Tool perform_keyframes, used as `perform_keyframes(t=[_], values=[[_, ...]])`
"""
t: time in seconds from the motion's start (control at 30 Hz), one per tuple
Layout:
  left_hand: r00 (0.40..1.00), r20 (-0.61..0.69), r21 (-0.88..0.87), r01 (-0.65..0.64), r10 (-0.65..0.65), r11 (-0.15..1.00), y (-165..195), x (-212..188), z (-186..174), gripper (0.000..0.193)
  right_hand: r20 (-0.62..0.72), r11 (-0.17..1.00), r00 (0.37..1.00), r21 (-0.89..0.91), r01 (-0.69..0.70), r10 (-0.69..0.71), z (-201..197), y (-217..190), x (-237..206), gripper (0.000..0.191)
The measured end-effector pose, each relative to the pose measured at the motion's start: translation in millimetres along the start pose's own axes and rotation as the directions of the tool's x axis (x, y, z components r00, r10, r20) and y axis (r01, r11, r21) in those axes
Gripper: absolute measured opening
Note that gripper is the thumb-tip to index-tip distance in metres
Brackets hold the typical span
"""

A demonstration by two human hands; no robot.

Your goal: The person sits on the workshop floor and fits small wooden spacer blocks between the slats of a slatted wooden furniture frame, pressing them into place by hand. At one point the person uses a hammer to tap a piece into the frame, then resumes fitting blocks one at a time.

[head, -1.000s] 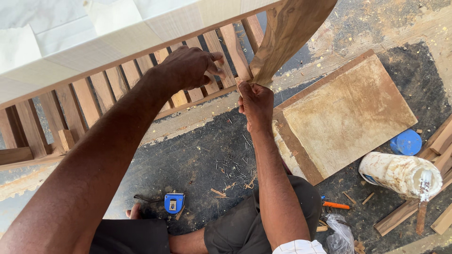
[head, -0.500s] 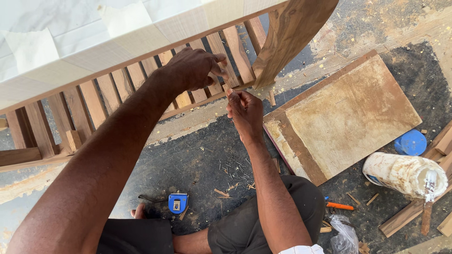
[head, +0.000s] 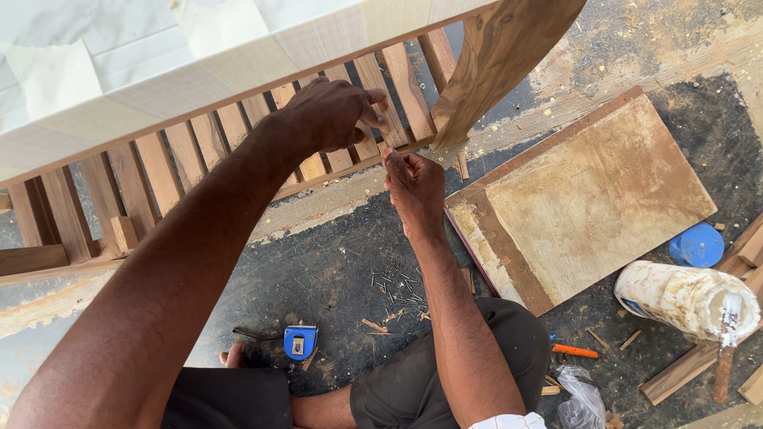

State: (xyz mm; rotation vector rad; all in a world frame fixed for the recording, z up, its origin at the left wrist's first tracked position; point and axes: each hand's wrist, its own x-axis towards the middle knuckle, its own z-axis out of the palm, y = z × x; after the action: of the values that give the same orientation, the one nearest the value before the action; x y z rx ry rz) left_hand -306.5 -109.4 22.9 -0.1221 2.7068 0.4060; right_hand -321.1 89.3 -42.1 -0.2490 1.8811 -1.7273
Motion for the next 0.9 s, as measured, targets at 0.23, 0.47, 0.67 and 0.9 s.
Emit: perform_keyframes(t=[0.23,0.47,0.67,0.9], values=[[1.0,-0.021,-0.038,-0.013,0.012,0.999,1,-1,-2,0.042,0.008,1.0,1.0,0.007,0.0,0.0,-1,2,-2,0.036],[0.993,-0.065,-0.08,-0.104,0.099,0.991,-4,2,4,0.043,0.007,1.0,1.0,-0.016,0.006,-0.006,-2,6,1,0.036],[0.995,-0.059,-0.065,-0.087,0.084,0.994,-4,7,10,0.046,0.01,1.0,1.0,-0.031,-0.007,0.007,-3,5,0,0.038],[0.988,-0.108,-0.09,-0.119,0.109,0.989,-3,11,11,0.048,-0.003,0.999,1.0,-0.049,-0.002,0.002,-3,2,-3,0.037]])
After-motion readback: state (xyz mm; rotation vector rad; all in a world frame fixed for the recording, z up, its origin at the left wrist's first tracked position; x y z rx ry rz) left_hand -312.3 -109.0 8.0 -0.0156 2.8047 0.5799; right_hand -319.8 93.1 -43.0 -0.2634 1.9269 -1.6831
